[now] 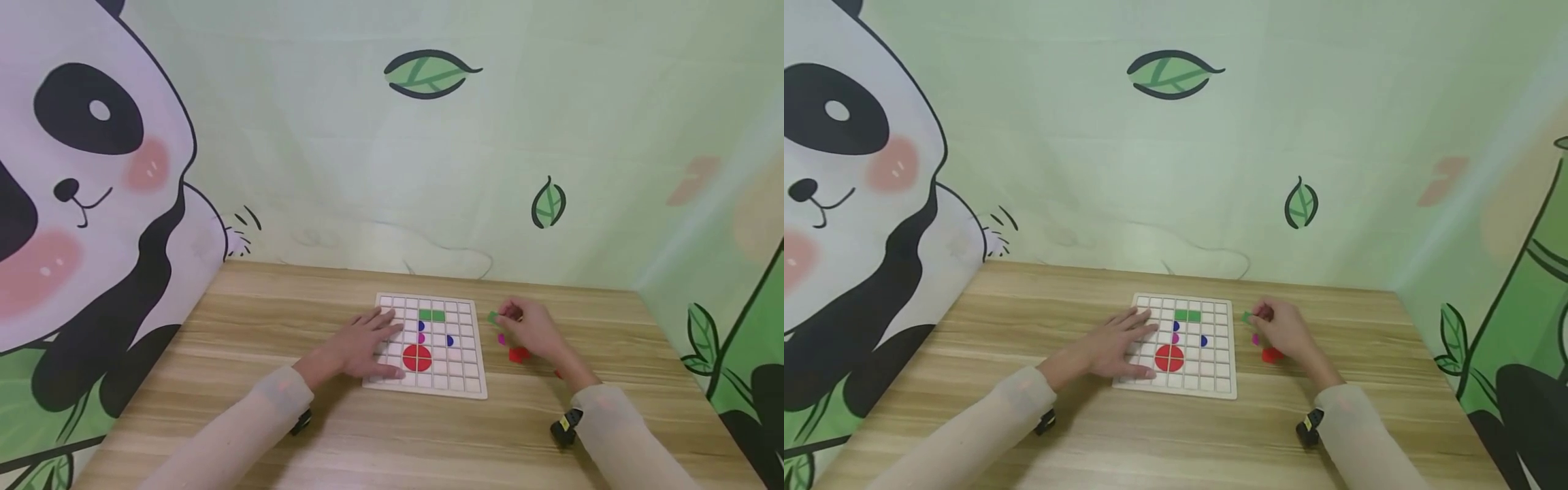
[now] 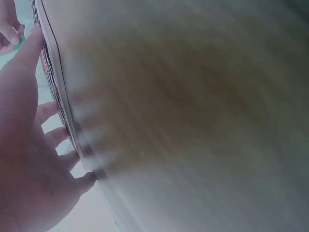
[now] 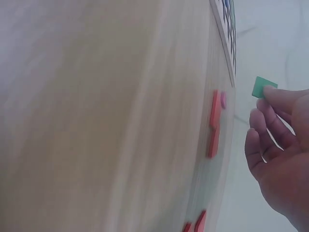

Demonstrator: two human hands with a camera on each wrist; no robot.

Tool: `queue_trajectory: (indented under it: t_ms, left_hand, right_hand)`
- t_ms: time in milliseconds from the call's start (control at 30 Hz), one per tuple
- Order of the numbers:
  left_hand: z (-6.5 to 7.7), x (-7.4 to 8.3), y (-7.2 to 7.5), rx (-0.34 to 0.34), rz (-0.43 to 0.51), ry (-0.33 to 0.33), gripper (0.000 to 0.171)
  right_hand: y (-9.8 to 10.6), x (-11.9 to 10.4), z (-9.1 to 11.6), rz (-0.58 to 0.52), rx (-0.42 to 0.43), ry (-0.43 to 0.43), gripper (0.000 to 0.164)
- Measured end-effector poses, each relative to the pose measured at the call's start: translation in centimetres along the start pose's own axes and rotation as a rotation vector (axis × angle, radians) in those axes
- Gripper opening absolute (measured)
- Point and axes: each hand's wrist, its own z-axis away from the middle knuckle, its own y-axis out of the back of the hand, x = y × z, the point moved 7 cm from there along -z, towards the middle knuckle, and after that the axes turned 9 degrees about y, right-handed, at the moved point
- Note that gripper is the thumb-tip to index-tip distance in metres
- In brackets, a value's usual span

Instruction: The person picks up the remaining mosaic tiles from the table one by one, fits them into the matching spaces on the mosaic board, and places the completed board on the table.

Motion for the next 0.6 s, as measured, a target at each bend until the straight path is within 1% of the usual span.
queue_trajectory:
  t_ms: [133, 333, 467, 600]
  left_hand:
    - [0.1, -0.1, 0.0, -0.001, 0.014, 0.006, 0.102]
    - [0.1, -0.1, 0.0, 0.001, 0.02, 0.008, 0.102]
    - [0.1, 0.0, 0.0, 0.004, 0.02, 0.001, 0.102]
    - [0.0, 0.0, -0.2, -0.003, 0.021, 0.001, 0.102]
  right_hand:
    - [-1.0, -0.7, -1.3, -0.012, 0.008, 0.012, 0.008]
    - [-3.0, -2.1, -3.2, -0.019, -0.04, 0.038, 0.004]
    - [-4.3, -2.4, -4.2, -0.014, -0.068, 0.009, 0.008]
    - [-5.1, -2.5, -4.6, -0.023, -0.085, -0.035, 0.011]
